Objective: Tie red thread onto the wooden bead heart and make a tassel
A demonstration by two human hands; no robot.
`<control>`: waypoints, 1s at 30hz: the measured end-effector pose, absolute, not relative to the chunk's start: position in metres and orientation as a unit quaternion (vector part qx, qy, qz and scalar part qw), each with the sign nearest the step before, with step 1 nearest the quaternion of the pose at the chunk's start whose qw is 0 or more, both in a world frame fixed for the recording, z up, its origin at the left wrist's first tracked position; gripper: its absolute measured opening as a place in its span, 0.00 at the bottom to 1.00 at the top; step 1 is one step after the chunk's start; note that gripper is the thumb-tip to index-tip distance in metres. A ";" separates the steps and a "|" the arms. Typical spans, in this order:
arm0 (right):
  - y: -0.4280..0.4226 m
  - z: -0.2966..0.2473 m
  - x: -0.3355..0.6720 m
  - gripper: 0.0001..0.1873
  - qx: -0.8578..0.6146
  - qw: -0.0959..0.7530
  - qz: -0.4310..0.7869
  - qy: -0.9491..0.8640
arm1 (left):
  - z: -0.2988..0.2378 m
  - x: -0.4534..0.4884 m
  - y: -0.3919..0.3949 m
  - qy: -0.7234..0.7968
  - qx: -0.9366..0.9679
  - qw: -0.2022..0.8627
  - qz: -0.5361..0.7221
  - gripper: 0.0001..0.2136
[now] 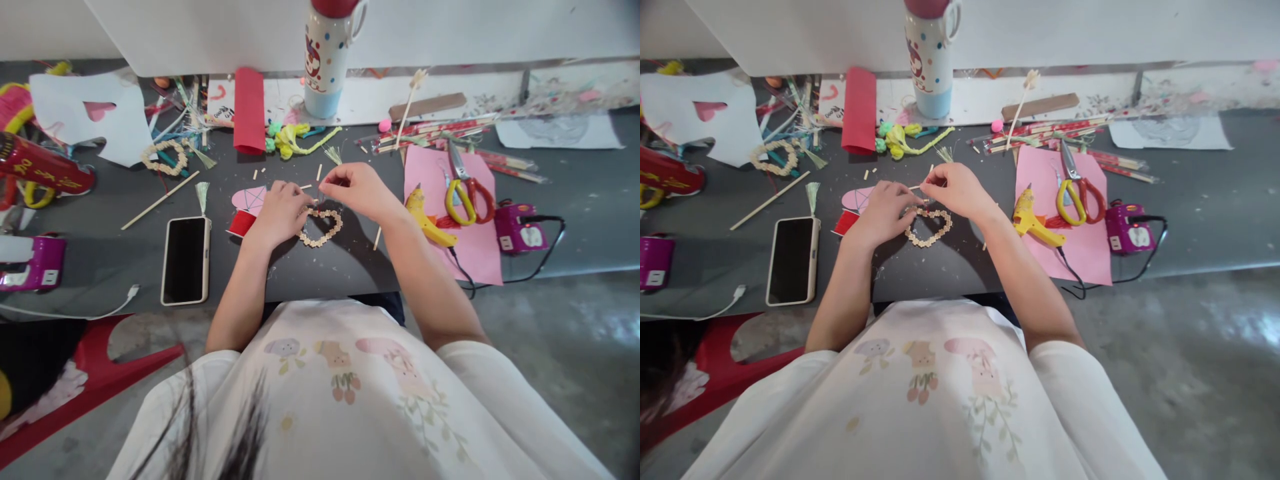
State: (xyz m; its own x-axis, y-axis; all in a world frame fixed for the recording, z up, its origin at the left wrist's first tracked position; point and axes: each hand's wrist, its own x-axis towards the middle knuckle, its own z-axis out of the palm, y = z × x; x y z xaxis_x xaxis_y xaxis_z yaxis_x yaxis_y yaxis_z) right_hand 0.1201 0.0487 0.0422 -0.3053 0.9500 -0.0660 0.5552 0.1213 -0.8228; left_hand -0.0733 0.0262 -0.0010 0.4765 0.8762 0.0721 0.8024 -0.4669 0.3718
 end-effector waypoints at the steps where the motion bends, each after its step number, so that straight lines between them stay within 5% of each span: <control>1: 0.047 0.043 0.120 0.08 -0.530 0.252 0.394 -0.707 | -0.003 -0.072 0.026 0.491 0.850 0.143 0.126 0.13; 24: 0.032 0.065 0.127 0.10 -0.525 0.241 0.348 -0.738 | 0.037 -0.076 0.005 0.453 0.858 0.214 0.115 0.09; 30: 0.040 0.050 0.131 0.13 -0.603 0.178 0.311 -0.713 | 0.040 -0.075 0.004 0.459 0.858 0.212 0.094 0.09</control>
State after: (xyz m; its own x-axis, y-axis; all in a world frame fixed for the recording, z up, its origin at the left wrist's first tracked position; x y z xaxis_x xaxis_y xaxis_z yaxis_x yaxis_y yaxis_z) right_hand 0.1310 0.0400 0.0499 -0.2085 0.9706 -0.1206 0.7488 0.0791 -0.6580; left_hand -0.0747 0.0040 0.0404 0.5612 0.8270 -0.0327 0.7471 -0.4892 0.4501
